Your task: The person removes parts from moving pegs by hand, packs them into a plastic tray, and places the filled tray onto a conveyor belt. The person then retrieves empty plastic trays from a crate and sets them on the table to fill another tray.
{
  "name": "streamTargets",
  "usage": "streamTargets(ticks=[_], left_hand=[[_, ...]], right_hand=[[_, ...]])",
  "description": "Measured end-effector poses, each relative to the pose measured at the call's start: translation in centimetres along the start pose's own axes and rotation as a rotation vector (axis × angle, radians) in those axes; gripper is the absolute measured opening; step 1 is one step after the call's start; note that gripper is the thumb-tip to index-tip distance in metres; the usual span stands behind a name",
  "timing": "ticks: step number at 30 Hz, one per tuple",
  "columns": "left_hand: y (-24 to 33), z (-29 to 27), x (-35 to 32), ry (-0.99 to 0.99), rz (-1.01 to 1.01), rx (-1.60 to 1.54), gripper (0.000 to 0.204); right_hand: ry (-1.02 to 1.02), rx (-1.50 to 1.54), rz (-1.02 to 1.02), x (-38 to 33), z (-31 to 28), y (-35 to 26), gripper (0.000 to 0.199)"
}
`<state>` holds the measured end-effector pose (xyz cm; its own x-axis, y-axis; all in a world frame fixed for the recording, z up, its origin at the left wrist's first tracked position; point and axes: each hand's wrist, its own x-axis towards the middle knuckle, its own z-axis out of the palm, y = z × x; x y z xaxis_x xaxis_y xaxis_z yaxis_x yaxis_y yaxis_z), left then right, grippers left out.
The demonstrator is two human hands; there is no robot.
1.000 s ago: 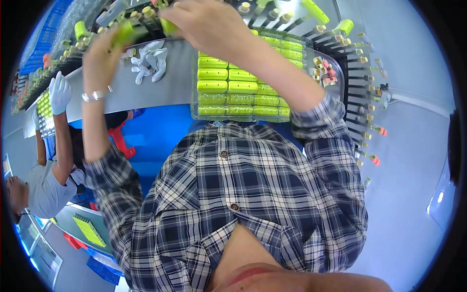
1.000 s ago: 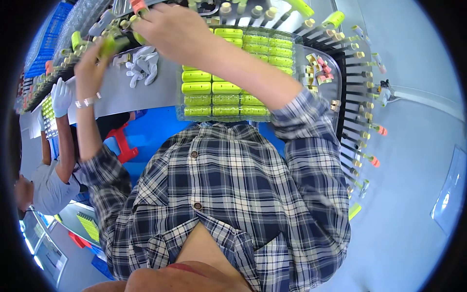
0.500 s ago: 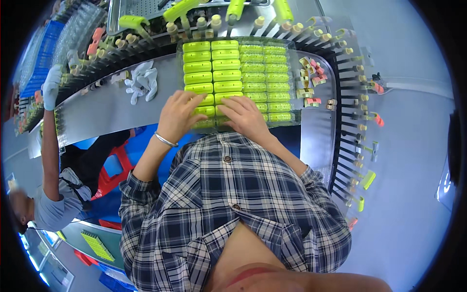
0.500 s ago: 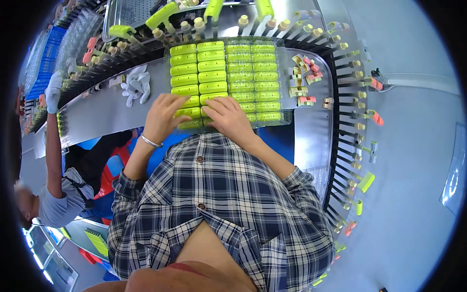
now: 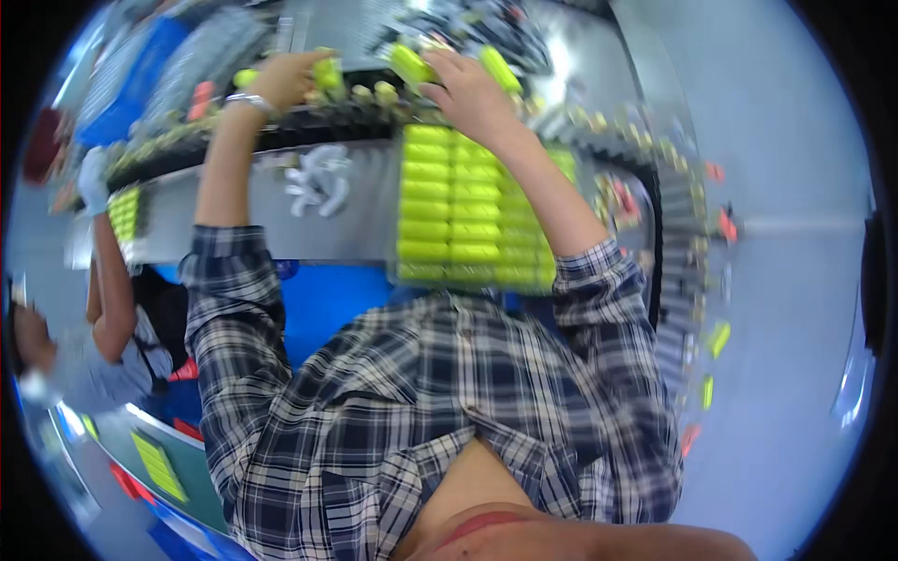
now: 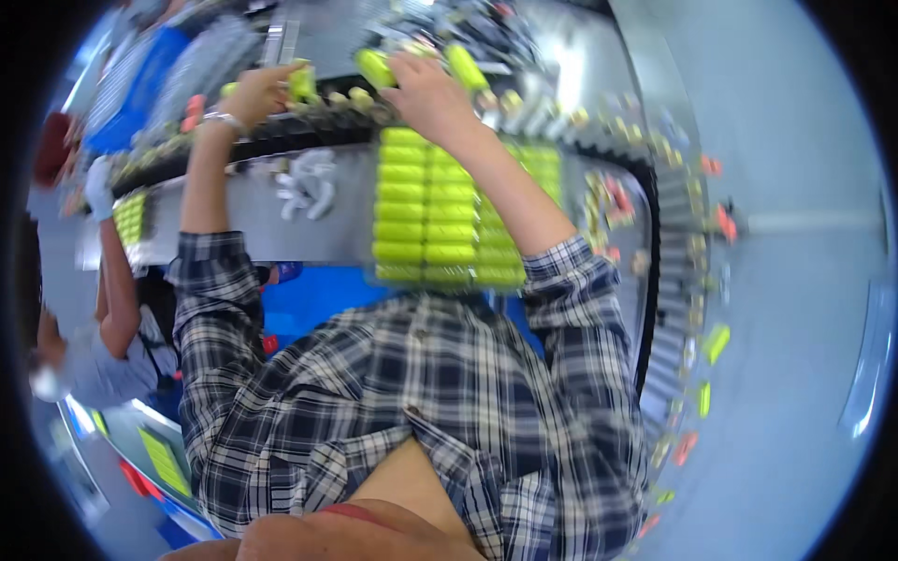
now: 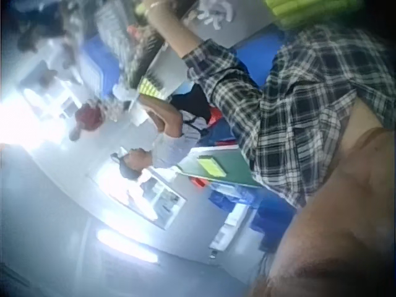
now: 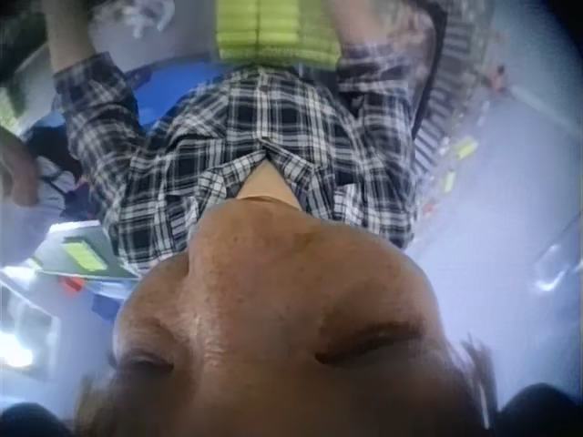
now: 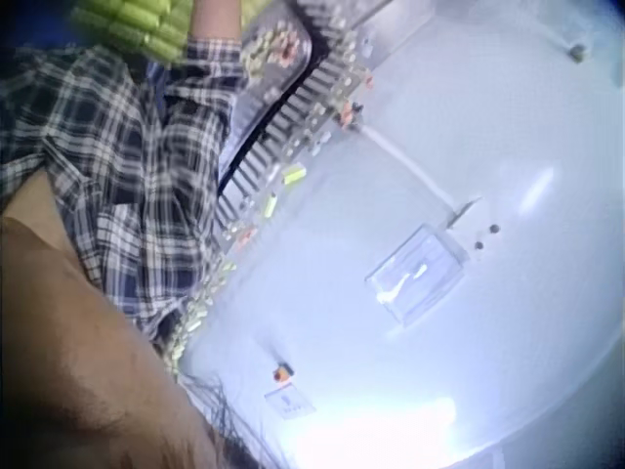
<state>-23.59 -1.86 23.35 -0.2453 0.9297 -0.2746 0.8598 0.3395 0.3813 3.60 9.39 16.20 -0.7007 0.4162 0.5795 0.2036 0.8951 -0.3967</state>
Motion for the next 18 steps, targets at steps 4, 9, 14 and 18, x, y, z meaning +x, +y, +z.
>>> streamTargets(ticks=[4, 9, 14, 18], left_hand=[[-2.7, 4.9, -0.8, 0.292, 0.126, 0.452, 0.044], [-10.4, 4.1, 0.2, 0.31, -0.005, 0.267, 0.037], [-11.5, 4.3, -5.7, 0.384, -0.127, 0.218, 0.029], [-12.2, 7.1, -5.2, 0.627, -0.129, 0.273, 0.025]], right_hand=[[-0.645, -0.176, 0.098, 4.0, 3.4, -1.2, 0.044], [-0.797, -0.431, -0.181, 11.8, 6.8, -9.7, 0.034], [-0.563, -0.441, -0.456, 10.0, 8.8, -12.9, 0.025], [-0.369, -0.367, -0.426, 8.2, 7.4, -13.9, 0.024]])
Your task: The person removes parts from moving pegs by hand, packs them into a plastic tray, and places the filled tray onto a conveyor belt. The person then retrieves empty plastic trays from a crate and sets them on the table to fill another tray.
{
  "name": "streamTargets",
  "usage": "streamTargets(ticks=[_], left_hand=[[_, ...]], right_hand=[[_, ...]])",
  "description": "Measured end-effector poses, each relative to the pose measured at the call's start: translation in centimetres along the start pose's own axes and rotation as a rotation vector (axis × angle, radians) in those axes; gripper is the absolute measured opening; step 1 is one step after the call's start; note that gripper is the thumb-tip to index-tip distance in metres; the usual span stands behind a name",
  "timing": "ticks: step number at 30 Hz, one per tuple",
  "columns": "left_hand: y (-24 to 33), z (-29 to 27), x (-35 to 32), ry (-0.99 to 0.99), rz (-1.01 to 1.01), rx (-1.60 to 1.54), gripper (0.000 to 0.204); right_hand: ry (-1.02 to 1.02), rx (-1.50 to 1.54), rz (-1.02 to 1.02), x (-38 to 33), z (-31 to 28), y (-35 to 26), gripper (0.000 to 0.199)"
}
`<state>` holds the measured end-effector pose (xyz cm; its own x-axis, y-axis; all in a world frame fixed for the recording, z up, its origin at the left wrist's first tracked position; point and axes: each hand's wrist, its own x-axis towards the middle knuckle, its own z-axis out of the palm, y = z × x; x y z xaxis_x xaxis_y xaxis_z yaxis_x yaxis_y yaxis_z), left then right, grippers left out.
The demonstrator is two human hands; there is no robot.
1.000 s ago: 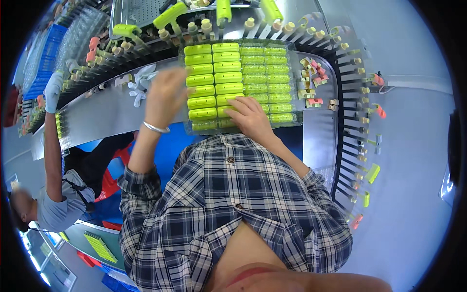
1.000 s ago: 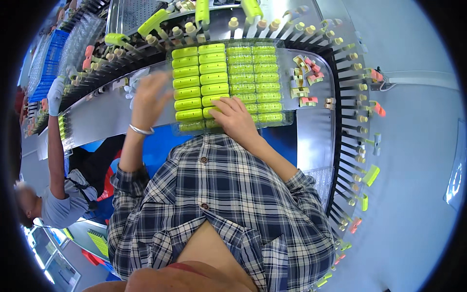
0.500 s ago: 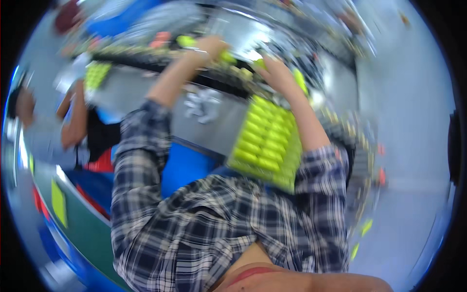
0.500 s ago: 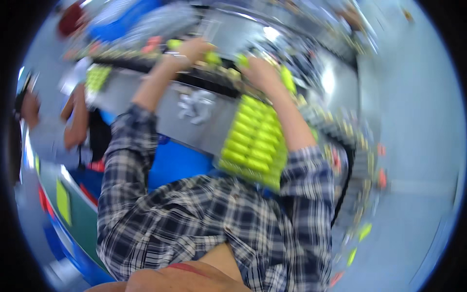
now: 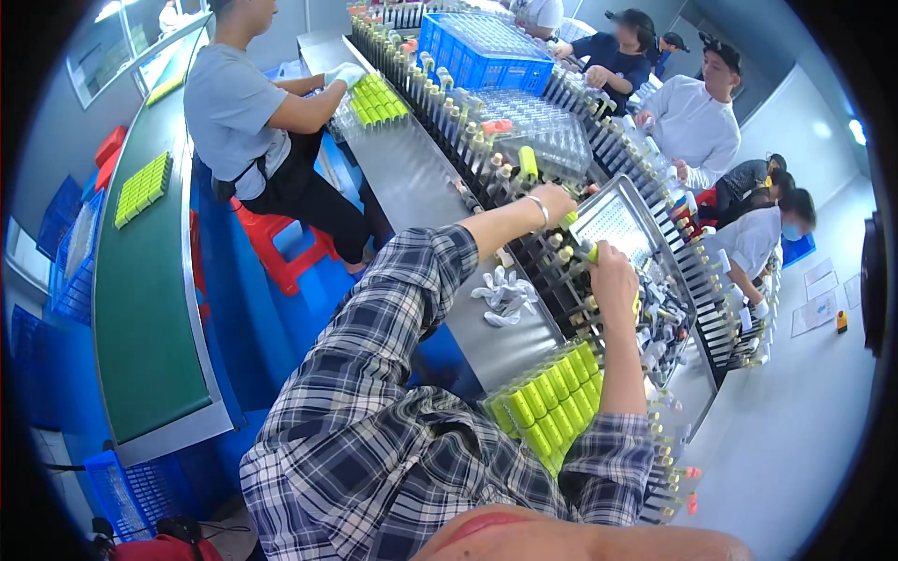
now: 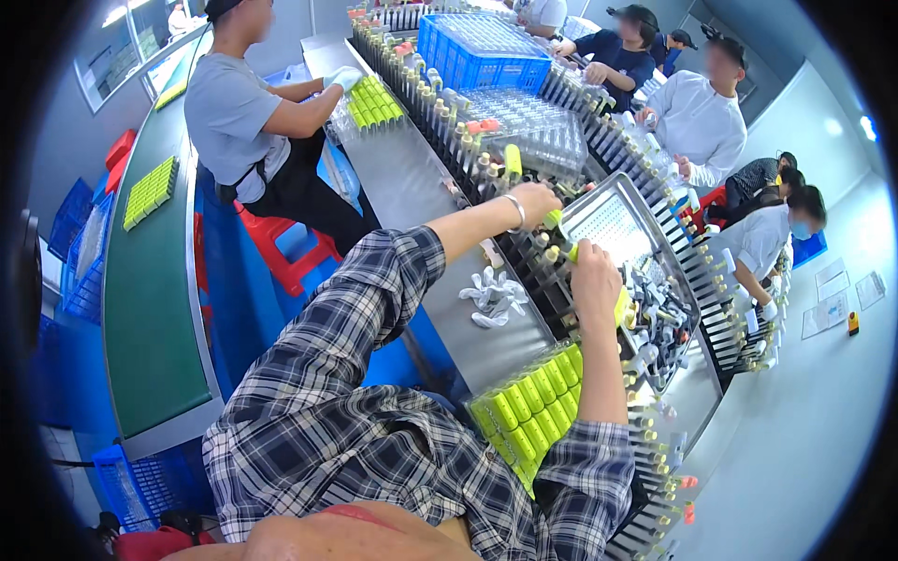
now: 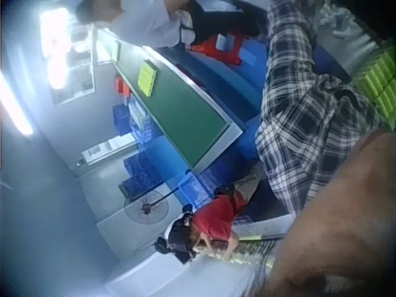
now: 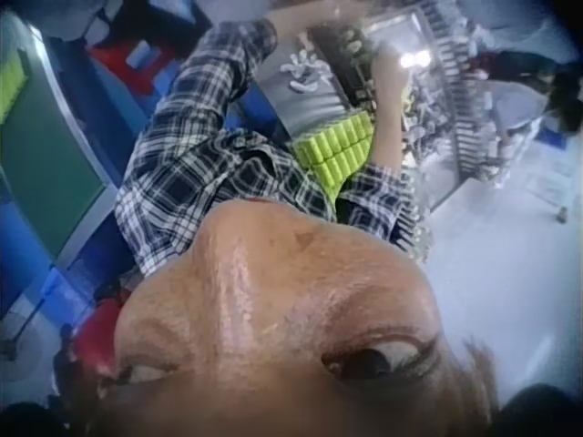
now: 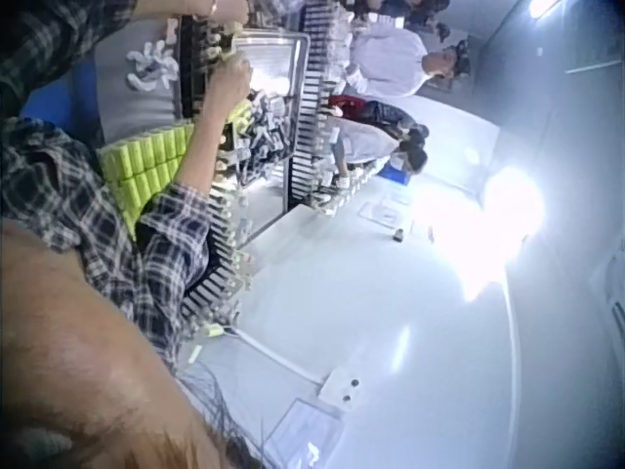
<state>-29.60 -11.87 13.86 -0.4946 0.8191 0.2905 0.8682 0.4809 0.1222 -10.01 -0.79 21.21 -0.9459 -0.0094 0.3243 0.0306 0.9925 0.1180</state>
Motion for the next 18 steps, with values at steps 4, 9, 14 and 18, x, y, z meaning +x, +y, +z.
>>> streamTargets(ticks=[4, 9, 14, 18], left_hand=[[-3.0, 0.6, -0.8, 0.251, 0.024, 0.045, 0.018], [-2.4, -5.2, -6.6, 0.384, -0.031, -0.212, 0.031], [9.3, -4.2, -11.7, -0.081, 0.243, -0.636, 0.044], [16.7, -3.5, -16.5, -0.405, 0.296, -0.645, 0.049]], right_hand=[[0.04, 0.166, 0.044, -4.3, -5.1, -1.3, 0.039], [0.002, 0.336, 0.272, -13.4, -4.6, 0.6, 0.042], [-0.082, 0.579, 0.506, -23.0, -2.0, 1.4, 0.042], [-0.211, 0.574, 0.593, -26.0, -1.0, -2.6, 0.039]])
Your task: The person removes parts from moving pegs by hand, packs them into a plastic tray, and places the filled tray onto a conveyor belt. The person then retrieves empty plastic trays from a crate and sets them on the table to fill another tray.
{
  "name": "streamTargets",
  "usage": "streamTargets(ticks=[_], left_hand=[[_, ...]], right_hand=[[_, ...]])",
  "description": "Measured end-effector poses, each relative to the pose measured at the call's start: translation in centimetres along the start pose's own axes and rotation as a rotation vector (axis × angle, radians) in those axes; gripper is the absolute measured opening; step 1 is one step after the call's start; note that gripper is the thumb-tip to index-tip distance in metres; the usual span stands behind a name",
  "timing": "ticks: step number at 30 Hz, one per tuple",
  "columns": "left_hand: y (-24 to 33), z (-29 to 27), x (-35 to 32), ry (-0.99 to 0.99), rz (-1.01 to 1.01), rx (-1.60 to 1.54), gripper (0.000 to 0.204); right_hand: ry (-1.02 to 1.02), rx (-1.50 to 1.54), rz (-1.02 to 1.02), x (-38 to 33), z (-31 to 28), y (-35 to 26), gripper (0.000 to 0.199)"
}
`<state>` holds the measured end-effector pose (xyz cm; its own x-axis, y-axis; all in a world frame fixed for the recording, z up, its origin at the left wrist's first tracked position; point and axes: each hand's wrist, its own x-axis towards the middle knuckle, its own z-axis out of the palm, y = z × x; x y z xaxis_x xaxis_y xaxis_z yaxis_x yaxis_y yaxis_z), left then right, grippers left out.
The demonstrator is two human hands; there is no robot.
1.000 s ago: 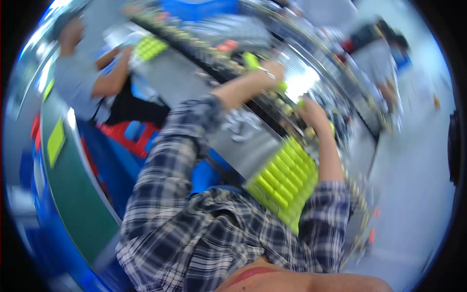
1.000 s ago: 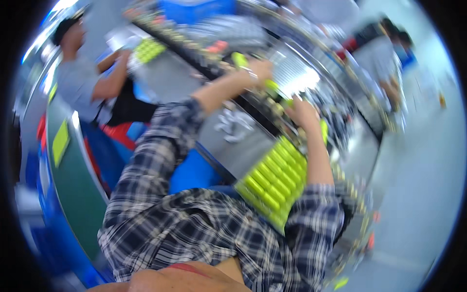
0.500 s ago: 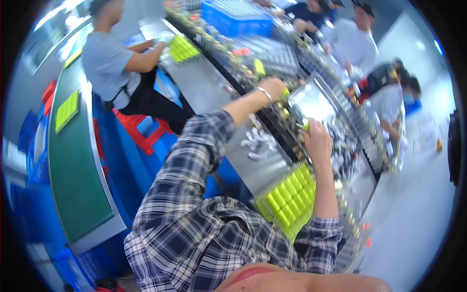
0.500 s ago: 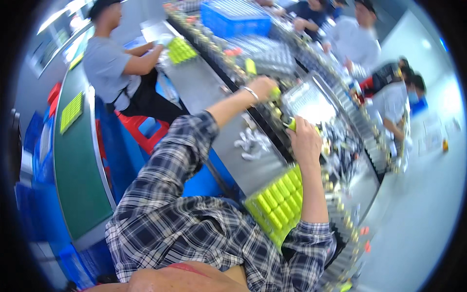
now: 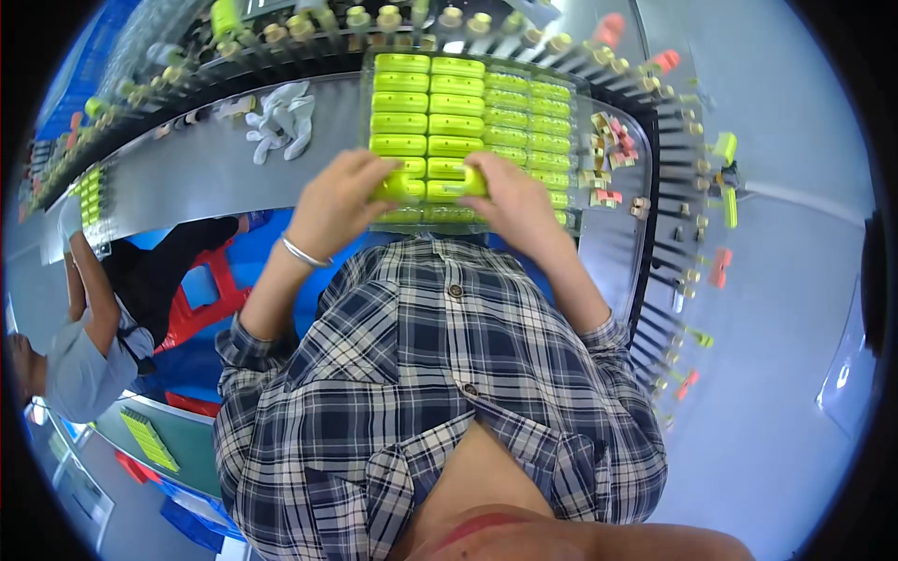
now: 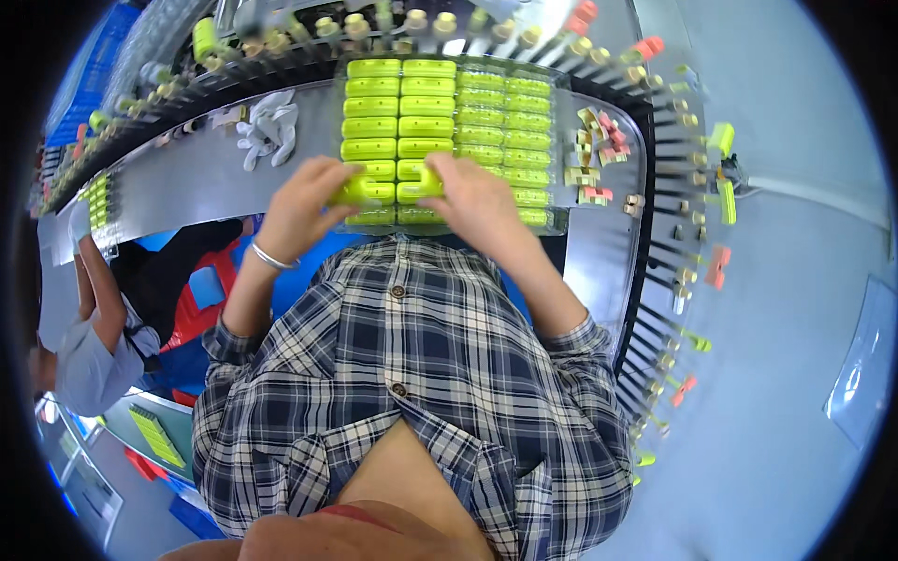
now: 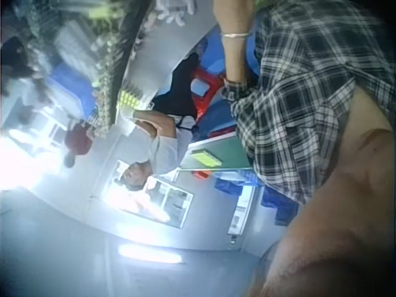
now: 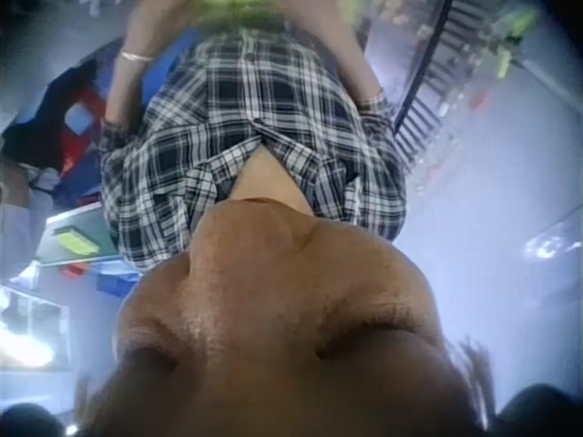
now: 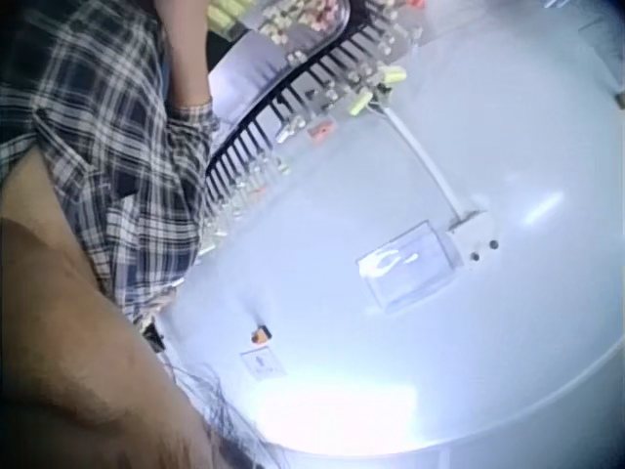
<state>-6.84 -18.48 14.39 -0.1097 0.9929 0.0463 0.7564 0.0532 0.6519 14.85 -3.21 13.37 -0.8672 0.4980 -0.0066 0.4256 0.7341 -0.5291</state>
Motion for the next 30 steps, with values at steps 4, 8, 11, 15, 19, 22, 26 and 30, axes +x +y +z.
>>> streamTargets(ticks=[4, 8, 11, 15, 19, 22, 26, 30], left_hand=[[1.0, 2.3, -1.3, -0.045, 0.059, 0.135, 0.042], [0.5, 3.5, -2.1, 0.003, 0.035, 0.214, 0.048], [0.8, 3.2, -2.4, -0.045, 0.048, 0.142, 0.055], [0.2, 0.3, -0.1, 0.096, 0.032, 0.037, 0.041], [-2.4, -6.0, 5.2, 0.446, 0.097, 0.203, 0.034], [-1.3, -7.3, 8.0, 0.502, -0.016, -0.004, 0.022], [1.8, -3.7, 14.8, 0.297, 0.233, -0.055, 0.025], [4.4, -0.1, 22.8, 0.211, 0.461, -0.059, 0.026]], right_hand=[[-0.013, -0.038, -0.167, -1.8, 2.3, -0.3, 0.042], [0.045, -0.073, -0.27, -2.5, 3.4, -0.4, 0.046], [0.065, -0.025, -0.268, -3.5, 3.4, 0.1, 0.044], [0.084, 0.017, -0.242, -3.7, 2.2, 0.8, 0.023], [0.24, -0.04, -0.189, -2.2, -0.6, 2.8, 0.018], [0.333, -0.011, -0.179, -0.1, -3.2, 4.1, 0.018], [0.455, -0.046, -0.093, -0.4, -4.7, 5.9, 0.019], [0.499, -0.002, -0.05, -1.0, -5.2, 6.0, 0.02]])
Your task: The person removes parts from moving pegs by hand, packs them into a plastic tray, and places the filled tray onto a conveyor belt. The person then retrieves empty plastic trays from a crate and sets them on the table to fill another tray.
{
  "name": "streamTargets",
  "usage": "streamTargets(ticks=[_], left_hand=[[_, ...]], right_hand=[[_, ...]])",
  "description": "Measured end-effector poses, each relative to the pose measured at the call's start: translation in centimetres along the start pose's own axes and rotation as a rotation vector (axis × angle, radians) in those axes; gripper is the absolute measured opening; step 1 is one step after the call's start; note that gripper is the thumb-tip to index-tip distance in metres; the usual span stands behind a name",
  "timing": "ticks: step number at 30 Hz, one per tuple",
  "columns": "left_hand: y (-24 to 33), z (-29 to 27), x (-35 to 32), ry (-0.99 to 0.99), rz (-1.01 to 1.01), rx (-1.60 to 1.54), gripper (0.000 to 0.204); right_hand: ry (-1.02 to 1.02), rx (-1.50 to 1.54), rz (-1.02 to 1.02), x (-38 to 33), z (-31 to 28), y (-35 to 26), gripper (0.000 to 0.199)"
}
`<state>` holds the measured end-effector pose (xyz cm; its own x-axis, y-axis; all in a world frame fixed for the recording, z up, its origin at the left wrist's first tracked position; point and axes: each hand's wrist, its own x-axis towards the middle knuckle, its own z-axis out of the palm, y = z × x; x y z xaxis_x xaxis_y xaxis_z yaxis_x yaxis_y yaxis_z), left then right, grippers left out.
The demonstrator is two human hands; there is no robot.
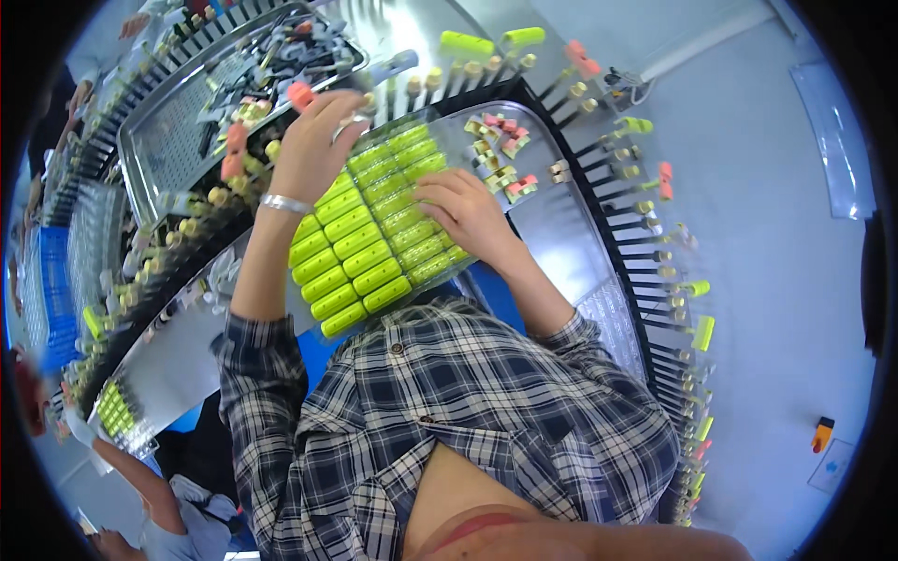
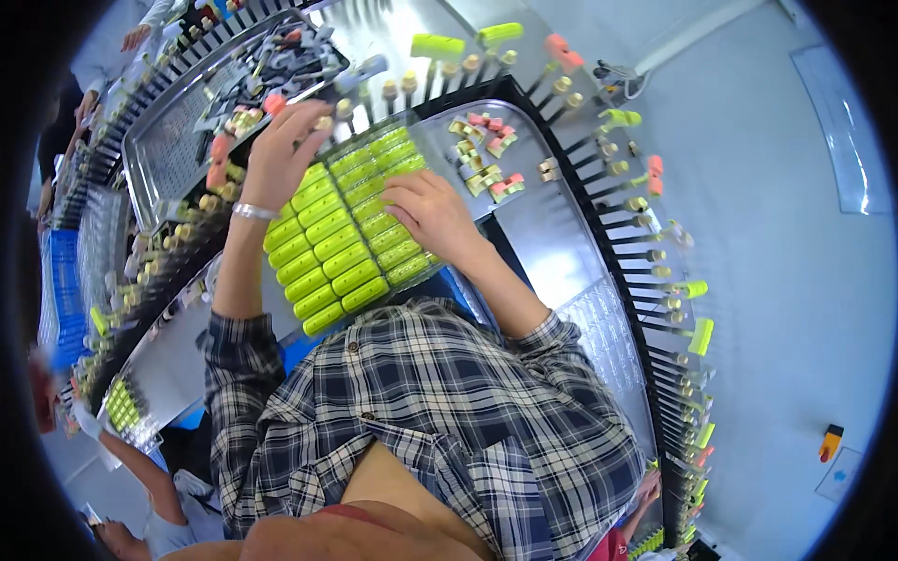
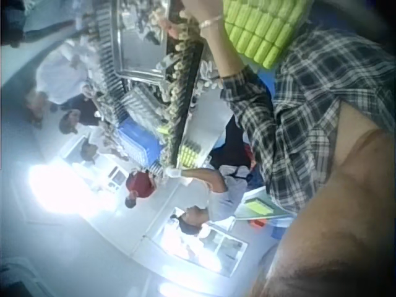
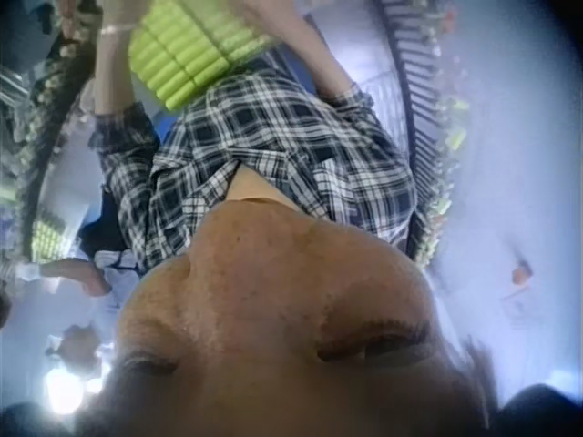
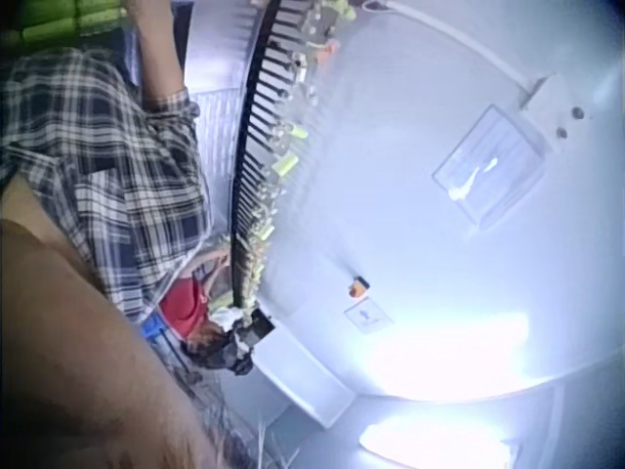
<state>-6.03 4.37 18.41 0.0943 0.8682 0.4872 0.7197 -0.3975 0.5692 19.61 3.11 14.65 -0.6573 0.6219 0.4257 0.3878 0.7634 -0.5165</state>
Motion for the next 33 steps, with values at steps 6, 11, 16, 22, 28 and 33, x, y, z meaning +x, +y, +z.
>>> streamTargets(ticks=[6, 11, 16, 22, 28, 33], left_hand=[[-3.1, 6.0, 10.0, -0.008, 0.222, 0.293, 0.028], [-6.5, 6.9, 11.5, -0.439, -0.001, 0.374, 0.048], [-5.0, 3.3, 6.8, -0.387, -0.082, 0.441, 0.038], [-4.6, 1.1, 1.6, -0.049, 0.034, 0.532, 0.034], [-4.1, 0.5, 0.0, 0.151, 0.104, 0.597, 0.034], [0.5, -0.4, -1.9, 0.167, 0.118, 0.485, 0.037]], right_hand=[[0.071, -0.075, 0.118, -2.4, -0.9, 1.4, 0.017], [0.127, -0.139, 0.181, -2.7, -2.3, 3.2, 0.018], [0.151, -0.146, 0.159, 0.5, -2.7, 6.7, 0.027], [-0.021, 0.028, 0.382, 11.6, -1.5, 9.3, 0.069], [-0.469, -0.216, 0.282, 18.5, -3.1, 4.5, 0.034], [-0.452, -0.479, 0.038, 18.3, -1.6, 7.1, 0.024]])
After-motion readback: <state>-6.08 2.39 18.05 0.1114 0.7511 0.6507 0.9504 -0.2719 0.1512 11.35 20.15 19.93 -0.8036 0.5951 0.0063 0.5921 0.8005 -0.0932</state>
